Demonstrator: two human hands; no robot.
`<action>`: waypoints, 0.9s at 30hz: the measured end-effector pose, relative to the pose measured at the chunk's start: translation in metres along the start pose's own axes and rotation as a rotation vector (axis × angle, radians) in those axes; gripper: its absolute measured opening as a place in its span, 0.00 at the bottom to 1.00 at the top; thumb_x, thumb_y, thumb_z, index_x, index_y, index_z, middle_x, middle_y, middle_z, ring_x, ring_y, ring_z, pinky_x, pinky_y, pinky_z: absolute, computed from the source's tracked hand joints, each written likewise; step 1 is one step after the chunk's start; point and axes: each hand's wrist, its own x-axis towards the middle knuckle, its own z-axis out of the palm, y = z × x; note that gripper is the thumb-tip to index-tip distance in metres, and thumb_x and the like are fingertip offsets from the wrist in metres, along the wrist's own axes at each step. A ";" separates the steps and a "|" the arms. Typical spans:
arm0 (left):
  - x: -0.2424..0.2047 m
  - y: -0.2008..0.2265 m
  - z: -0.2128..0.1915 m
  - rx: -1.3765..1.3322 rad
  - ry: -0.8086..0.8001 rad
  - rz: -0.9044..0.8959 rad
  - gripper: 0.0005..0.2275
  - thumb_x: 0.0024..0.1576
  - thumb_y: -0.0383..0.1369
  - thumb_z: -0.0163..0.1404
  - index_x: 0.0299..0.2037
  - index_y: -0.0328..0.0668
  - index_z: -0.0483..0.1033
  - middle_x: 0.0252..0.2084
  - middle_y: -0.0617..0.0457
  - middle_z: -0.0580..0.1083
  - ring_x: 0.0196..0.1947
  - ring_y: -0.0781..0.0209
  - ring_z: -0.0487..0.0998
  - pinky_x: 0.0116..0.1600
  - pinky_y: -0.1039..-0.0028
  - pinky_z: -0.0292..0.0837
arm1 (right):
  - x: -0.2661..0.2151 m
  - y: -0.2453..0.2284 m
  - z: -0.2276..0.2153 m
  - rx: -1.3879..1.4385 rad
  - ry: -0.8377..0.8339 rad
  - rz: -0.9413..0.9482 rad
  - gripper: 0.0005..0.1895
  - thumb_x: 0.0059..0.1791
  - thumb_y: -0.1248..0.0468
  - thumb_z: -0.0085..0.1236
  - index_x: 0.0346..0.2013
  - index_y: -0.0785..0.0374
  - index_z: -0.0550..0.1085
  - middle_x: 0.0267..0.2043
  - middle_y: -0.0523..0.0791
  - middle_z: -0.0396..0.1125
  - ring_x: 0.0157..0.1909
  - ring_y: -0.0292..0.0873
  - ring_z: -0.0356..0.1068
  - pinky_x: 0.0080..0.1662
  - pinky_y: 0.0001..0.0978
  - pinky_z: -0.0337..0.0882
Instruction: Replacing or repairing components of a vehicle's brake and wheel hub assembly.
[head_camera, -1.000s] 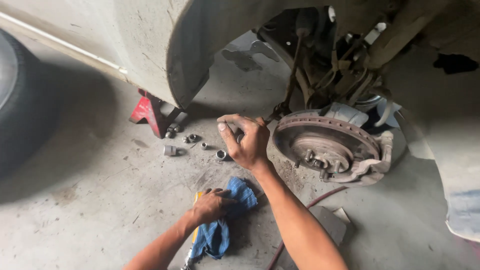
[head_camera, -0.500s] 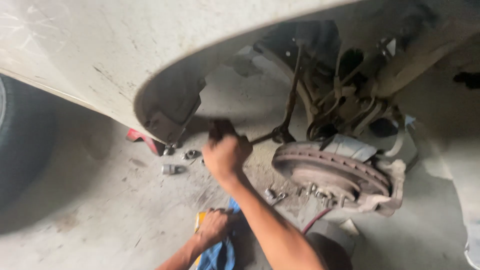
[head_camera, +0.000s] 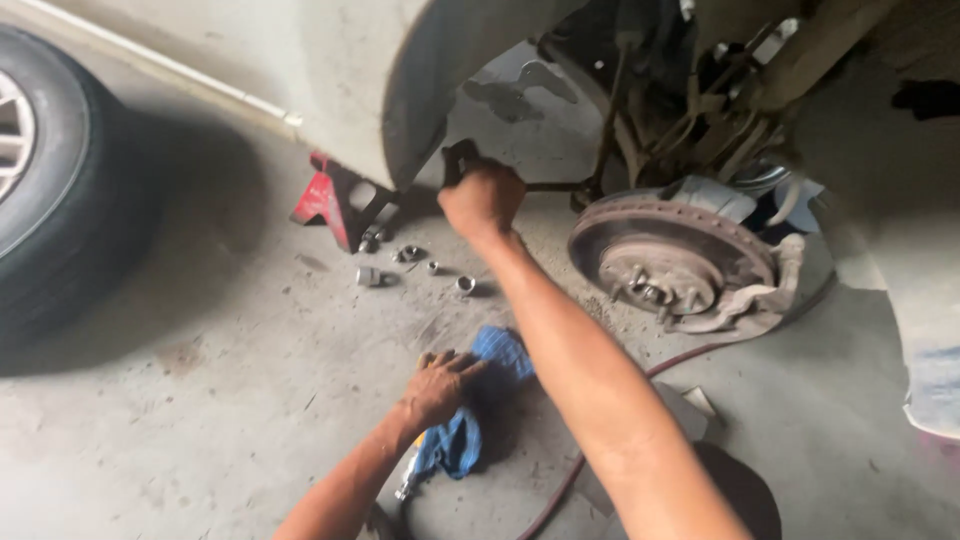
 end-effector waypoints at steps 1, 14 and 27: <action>-0.002 0.000 -0.004 -0.005 -0.019 -0.038 0.33 0.51 0.34 0.59 0.69 0.65 0.63 0.69 0.52 0.64 0.70 0.44 0.61 0.67 0.45 0.57 | 0.000 -0.002 0.001 0.000 0.025 0.034 0.12 0.51 0.53 0.56 0.29 0.55 0.77 0.23 0.48 0.73 0.27 0.57 0.74 0.32 0.50 0.69; -0.005 -0.019 0.006 -0.170 0.015 -0.109 0.20 0.55 0.35 0.54 0.58 0.62 0.75 0.65 0.56 0.68 0.68 0.50 0.63 0.63 0.44 0.62 | 0.005 0.012 0.006 -0.087 -0.033 -0.016 0.17 0.57 0.54 0.50 0.29 0.59 0.73 0.23 0.52 0.71 0.27 0.59 0.73 0.31 0.53 0.69; -0.014 -0.009 0.000 -0.184 0.070 -0.160 0.21 0.53 0.34 0.56 0.59 0.60 0.74 0.68 0.56 0.65 0.71 0.51 0.59 0.66 0.40 0.57 | 0.030 -0.014 -0.015 -0.413 -0.434 -0.009 0.20 0.57 0.46 0.42 0.40 0.55 0.76 0.31 0.51 0.74 0.35 0.57 0.76 0.38 0.52 0.73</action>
